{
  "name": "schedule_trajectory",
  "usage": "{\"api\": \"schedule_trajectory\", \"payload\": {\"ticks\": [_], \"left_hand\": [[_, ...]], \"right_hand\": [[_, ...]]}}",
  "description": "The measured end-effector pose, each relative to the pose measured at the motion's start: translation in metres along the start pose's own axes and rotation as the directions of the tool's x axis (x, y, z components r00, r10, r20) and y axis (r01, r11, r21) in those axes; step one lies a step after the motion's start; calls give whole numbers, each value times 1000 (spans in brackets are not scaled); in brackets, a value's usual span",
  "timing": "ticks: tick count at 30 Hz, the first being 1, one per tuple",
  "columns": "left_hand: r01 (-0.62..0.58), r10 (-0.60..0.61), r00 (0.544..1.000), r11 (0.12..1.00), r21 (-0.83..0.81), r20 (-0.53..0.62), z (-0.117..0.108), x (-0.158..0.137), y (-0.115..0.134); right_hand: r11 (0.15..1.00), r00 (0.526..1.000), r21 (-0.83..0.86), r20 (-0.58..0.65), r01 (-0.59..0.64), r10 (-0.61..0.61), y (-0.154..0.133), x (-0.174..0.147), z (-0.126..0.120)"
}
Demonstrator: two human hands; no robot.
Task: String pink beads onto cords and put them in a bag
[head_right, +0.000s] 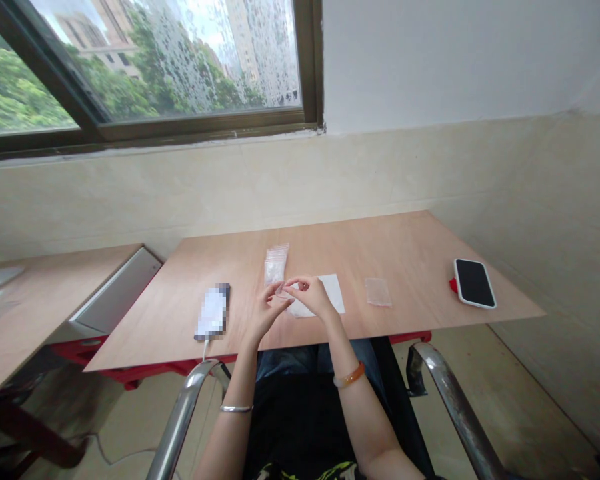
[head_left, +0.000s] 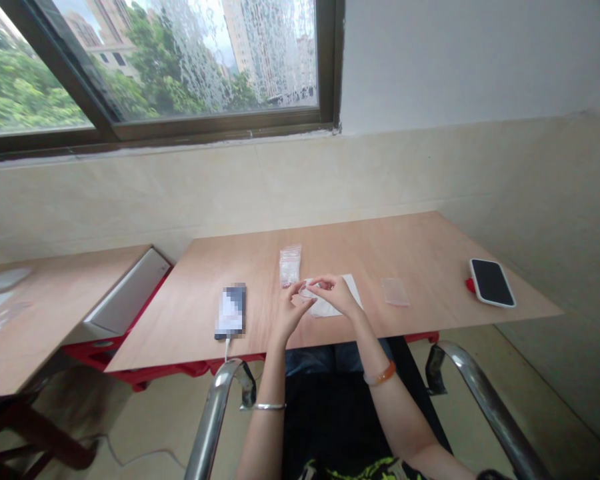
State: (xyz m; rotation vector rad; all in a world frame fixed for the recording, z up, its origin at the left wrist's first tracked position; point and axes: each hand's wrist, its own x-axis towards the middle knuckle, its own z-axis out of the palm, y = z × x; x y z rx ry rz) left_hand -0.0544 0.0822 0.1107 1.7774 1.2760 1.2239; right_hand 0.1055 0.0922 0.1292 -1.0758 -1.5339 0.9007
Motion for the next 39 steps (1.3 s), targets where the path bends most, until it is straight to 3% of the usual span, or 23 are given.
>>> {"api": "schedule_trajectory", "payload": {"ticks": [5, 10, 13, 16, 20, 27, 39], "left_hand": [[8, -8, 1000, 1000, 3, -12, 0, -1, -3], [11, -11, 1000, 1000, -3, -9, -2, -1, -1], [25, -25, 1000, 1000, -12, -11, -2, -2, 0], [23, -23, 1000, 1000, -6, -19, -2, -2, 1], [25, -25, 999, 1000, 9, -34, -3, -3, 6], [56, -56, 998, 998, 21, -30, -7, -4, 13], [20, -19, 999, 1000, 11, -38, 1, -3, -1]], "right_hand": [[1000, 996, 11, 92, 16, -17, -1, -3, -1], [995, 997, 92, -67, -28, 34, 8, 3, -6], [995, 977, -23, -189, -100, 94, 25, 5, -6], [929, 945, -252, -255, -270, 205, 48, 7, -4], [817, 930, -449, -234, -362, 283, 70, 12, 3], [802, 947, -505, -138, -319, 290, 84, 26, 5], [742, 926, -557, -175, -373, 334, 89, 10, -6]]}}
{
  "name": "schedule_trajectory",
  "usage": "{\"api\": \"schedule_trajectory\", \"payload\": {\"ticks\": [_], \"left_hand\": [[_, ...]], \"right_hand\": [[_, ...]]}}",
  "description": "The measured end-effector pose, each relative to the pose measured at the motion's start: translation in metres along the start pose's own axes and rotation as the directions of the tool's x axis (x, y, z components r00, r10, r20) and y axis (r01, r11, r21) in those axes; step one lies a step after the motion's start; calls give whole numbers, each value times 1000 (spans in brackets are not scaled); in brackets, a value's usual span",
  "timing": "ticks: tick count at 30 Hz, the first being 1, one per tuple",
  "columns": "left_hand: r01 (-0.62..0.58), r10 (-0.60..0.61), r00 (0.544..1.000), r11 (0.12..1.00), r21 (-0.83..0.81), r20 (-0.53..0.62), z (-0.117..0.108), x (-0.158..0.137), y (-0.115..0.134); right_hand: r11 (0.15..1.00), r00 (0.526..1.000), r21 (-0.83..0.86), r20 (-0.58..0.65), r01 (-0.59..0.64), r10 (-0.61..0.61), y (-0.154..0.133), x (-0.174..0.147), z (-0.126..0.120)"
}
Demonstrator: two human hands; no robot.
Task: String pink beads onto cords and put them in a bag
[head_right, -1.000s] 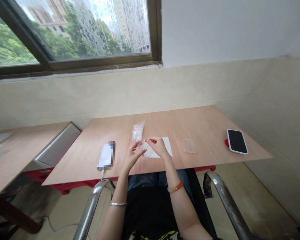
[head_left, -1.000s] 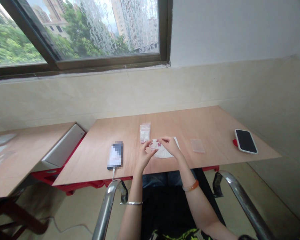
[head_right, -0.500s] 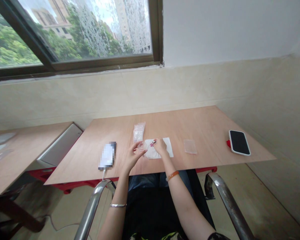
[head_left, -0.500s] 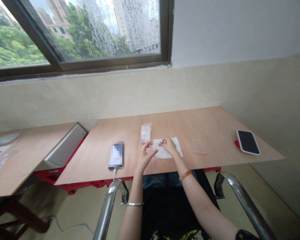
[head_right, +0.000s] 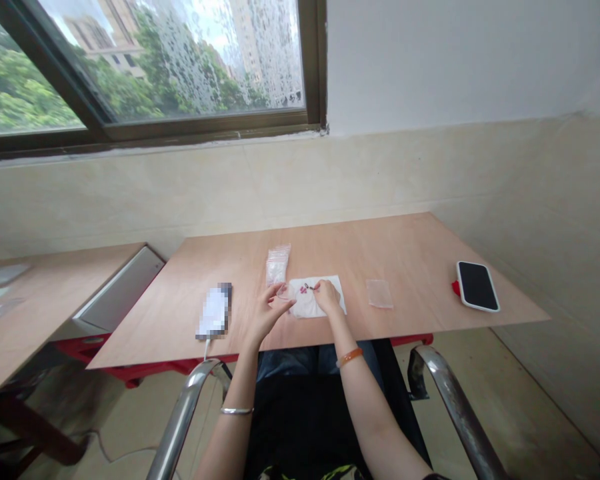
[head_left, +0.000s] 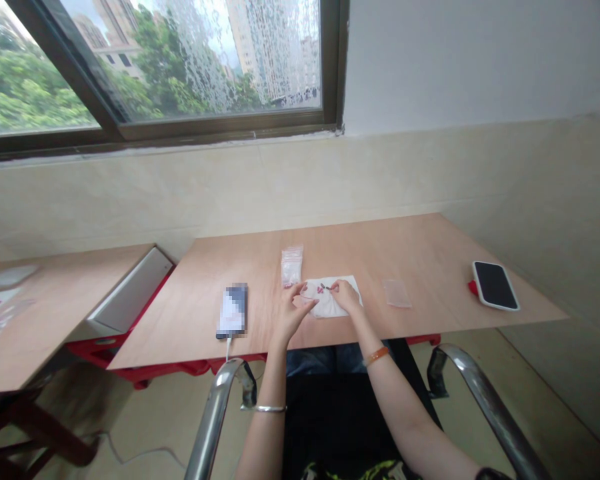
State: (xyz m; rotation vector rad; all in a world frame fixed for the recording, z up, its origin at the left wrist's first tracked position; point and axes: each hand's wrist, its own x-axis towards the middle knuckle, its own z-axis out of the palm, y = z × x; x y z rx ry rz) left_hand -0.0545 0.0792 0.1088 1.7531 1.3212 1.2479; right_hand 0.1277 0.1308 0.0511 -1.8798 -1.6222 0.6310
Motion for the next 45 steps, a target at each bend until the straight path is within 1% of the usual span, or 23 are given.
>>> {"api": "schedule_trajectory", "payload": {"ticks": [4, 7, 9, 11, 15, 17, 18, 20, 21, 22, 24, 27, 29, 31, 33, 34, 36, 39, 41, 42, 44, 45], "left_hand": [[-1, 1, 1000, 1000, 1, 7, -1, 0, 5], [1, -1, 1000, 1000, 5, 1, -1, 0, 6], [-4, 4, 1000, 1000, 11, -3, -1, 1, 6], [-14, 15, 1000, 1000, 17, -2, -1, 1, 4], [-25, 25, 1000, 999, 25, -3, 0, 0, 0], [-18, 18, 1000, 999, 26, -4, 3, 0, 0], [-15, 15, 1000, 1000, 19, -4, 4, 0, 0], [-15, 15, 1000, 1000, -7, 2, 8, 0, 3], [-18, 18, 1000, 1000, -22, 8, 10, 0, 4], [-22, 22, 1000, 999, -33, 17, 12, 0, 7], [-25, 27, 999, 999, -40, 37, 13, 0, 12], [-31, 32, 999, 999, -39, 42, 13, 0, 20], [-46, 47, 998, 998, -39, 29, 13, 0, 23], [-67, 67, 998, 997, -36, 9, 12, 1, 26], [-80, 79, 997, 996, -30, -15, 12, 1, 28], [-80, 79, 997, 996, -26, -25, 11, 2, 29], [-66, 65, 997, 998, -22, -51, 11, 3, 31], [-3, -3, 995, 998, -59, -97, 10, 6, 33], [55, -68, 990, 992, -110, -124, 11, 7, 35], [80, -98, 986, 988, -133, -134, 12, 7, 37], [108, -133, 980, 980, -166, -151, 14, 6, 42], [110, -138, 979, 977, -181, -149, 14, 6, 45]], "right_hand": [[1000, 999, -26, -33, -5, 4, -7, -4, 2], [999, 995, -46, -96, -22, 17, -11, -7, 7], [999, 990, -28, -138, -31, 27, -11, -9, 10], [999, 981, 42, -190, -16, 24, -9, -11, 13], [959, 961, 281, -275, 42, 38, -10, -15, 11], [923, 959, 379, -279, 69, 43, -16, -19, 5], [891, 961, 445, -275, 93, 38, -20, -20, 0], [782, 964, 603, -267, 157, 12, -30, -25, -11], [727, 964, 661, -267, 188, -6, -36, -27, -17], [689, 963, 693, -269, 213, -27, -41, -30, -24], [678, 960, 694, -270, 243, -68, -51, -36, -37], [713, 958, 645, -248, 274, -144, -63, -46, -53], [750, 941, 570, -242, 336, -238, -70, -52, -58], [773, 909, 480, -252, 415, -332, -75, -58, -62], [776, 890, 437, -262, 455, -375, -78, -62, -64], [773, 891, 445, -260, 453, -373, -78, -63, -66], [752, 906, 507, -211, 422, -366, -75, -65, -69], [727, 916, 597, -35, 339, -399, -66, -67, -74], [747, 909, 600, 76, 286, -410, -60, -68, -74], [759, 909, 595, 110, 263, -401, -58, -68, -73], [763, 920, 606, 125, 225, -370, -58, -69, -68], [747, 928, 629, 106, 215, -357, -60, -69, -65]]}}
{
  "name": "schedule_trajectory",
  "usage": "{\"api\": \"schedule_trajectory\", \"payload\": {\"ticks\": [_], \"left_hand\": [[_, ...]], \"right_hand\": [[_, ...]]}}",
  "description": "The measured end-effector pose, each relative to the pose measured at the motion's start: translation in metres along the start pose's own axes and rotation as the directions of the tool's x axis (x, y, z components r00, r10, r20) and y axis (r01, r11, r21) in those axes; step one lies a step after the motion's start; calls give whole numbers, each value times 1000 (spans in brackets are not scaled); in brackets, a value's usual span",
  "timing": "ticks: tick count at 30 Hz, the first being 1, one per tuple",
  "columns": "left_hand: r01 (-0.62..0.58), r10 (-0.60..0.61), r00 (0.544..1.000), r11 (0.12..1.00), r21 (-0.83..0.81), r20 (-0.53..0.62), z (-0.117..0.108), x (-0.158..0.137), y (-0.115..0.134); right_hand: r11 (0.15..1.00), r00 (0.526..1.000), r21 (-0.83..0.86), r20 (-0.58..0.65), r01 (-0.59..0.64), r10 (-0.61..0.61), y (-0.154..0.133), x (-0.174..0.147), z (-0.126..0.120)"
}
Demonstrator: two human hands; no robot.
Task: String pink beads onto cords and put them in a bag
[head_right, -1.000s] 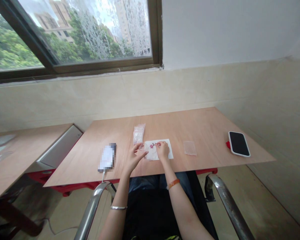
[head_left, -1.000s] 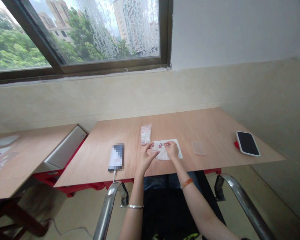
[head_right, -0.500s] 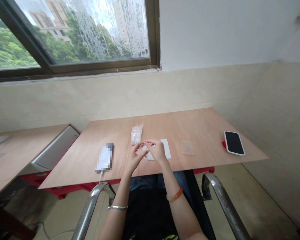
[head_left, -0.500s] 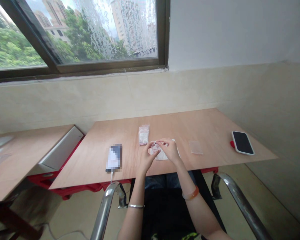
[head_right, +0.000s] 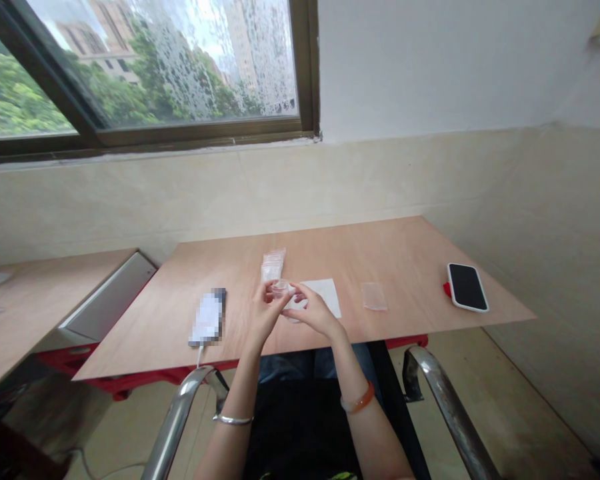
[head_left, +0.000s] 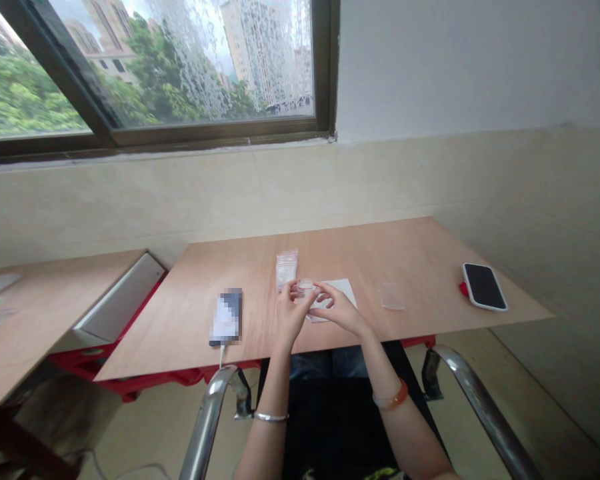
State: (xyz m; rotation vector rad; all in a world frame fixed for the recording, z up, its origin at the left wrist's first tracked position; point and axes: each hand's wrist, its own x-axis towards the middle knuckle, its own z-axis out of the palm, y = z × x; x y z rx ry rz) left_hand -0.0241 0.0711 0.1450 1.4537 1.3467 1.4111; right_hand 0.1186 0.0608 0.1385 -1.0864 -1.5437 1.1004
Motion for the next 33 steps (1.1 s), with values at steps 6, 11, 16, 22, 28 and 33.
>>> {"api": "schedule_trajectory", "payload": {"ticks": [6, 11, 16, 22, 28, 33], "left_hand": [[39, -17, 990, 988, -153, 139, -3, -2, 23], [-12, 49, 978, 983, -181, 202, -10, -1, 34], [-42, 64, 989, 985, -166, 134, -10, -2, 37], [-29, 48, 993, 983, -180, 105, -6, -8, 45], [-114, 115, 993, 987, -112, 0, 1, -17, 56], [-74, 86, 995, 979, -188, 56, -1, -18, 59]], "right_hand": [[958, 994, 275, -92, 76, -53, -9, 5, 4], [933, 995, 360, -95, -4, 41, -16, 2, -9], [916, 988, 402, -138, -5, 66, -24, -1, -12], [901, 977, 433, -188, -11, 102, -32, -2, 0], [896, 977, 430, -211, 110, -18, -40, -3, 12], [889, 967, 451, -250, 78, 42, -40, -5, 6]]}}
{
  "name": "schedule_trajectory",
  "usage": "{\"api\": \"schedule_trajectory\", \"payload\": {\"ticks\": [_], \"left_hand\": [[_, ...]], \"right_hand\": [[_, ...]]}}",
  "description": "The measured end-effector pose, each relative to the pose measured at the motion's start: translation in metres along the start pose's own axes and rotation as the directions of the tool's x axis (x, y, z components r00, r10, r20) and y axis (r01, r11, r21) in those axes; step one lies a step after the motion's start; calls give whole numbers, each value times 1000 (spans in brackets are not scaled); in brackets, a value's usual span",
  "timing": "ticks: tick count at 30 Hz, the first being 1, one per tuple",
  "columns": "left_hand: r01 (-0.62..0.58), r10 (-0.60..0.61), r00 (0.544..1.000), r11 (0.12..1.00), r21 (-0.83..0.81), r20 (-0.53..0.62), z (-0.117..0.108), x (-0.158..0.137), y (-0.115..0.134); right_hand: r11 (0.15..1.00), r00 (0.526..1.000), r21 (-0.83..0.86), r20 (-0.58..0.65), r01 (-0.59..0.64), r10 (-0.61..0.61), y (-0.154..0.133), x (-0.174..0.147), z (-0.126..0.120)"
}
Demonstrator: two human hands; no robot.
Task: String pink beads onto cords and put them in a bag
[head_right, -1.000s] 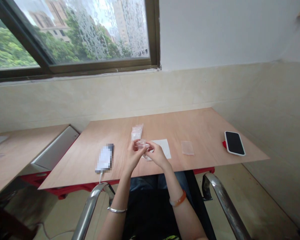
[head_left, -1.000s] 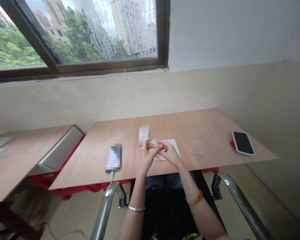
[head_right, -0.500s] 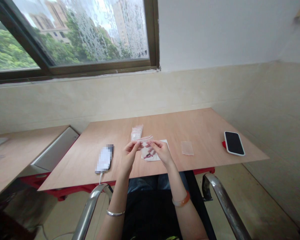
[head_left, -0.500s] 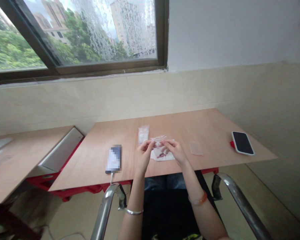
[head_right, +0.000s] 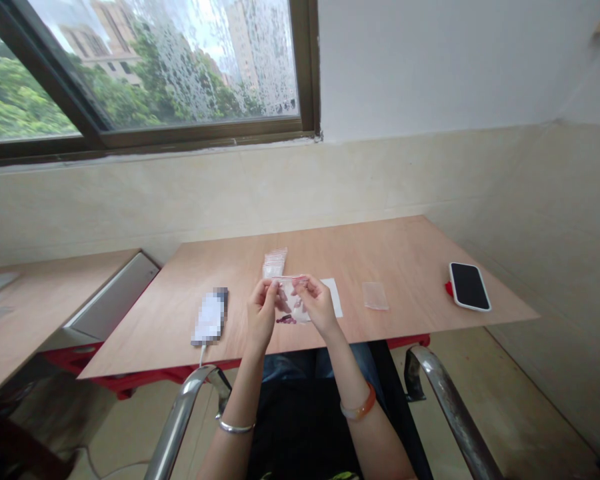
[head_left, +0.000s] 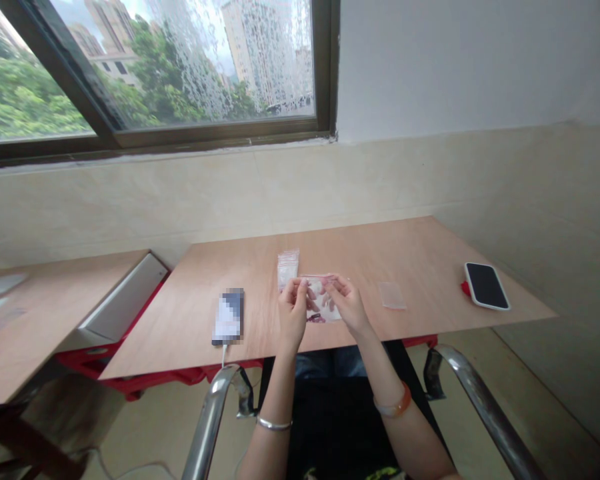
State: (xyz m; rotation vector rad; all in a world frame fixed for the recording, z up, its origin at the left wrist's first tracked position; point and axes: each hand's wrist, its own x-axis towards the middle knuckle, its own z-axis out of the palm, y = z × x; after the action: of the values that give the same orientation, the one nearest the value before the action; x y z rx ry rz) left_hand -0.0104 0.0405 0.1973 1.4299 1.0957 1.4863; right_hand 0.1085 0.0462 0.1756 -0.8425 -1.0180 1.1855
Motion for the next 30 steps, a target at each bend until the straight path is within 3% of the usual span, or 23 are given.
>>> {"api": "schedule_trajectory", "payload": {"ticks": [12, 21, 26, 30], "left_hand": [[-70, 68, 996, 996, 53, 51, 0, 1, -4], [-86, 86, 996, 995, 46, -4, -5, 2, 1], [-33, 31, 998, 998, 52, 46, -6, 3, -7], [-58, 54, 997, 996, 70, 63, -6, 2, -5]], "right_hand": [[1000, 992, -4, -120, -30, 29, -9, 0, -6], [999, 994, 26, -99, -33, 35, -12, 2, -14], [999, 996, 42, -83, -18, 22, -15, 1, -18], [999, 999, 27, -45, -21, 23, -20, -1, -15]]}}
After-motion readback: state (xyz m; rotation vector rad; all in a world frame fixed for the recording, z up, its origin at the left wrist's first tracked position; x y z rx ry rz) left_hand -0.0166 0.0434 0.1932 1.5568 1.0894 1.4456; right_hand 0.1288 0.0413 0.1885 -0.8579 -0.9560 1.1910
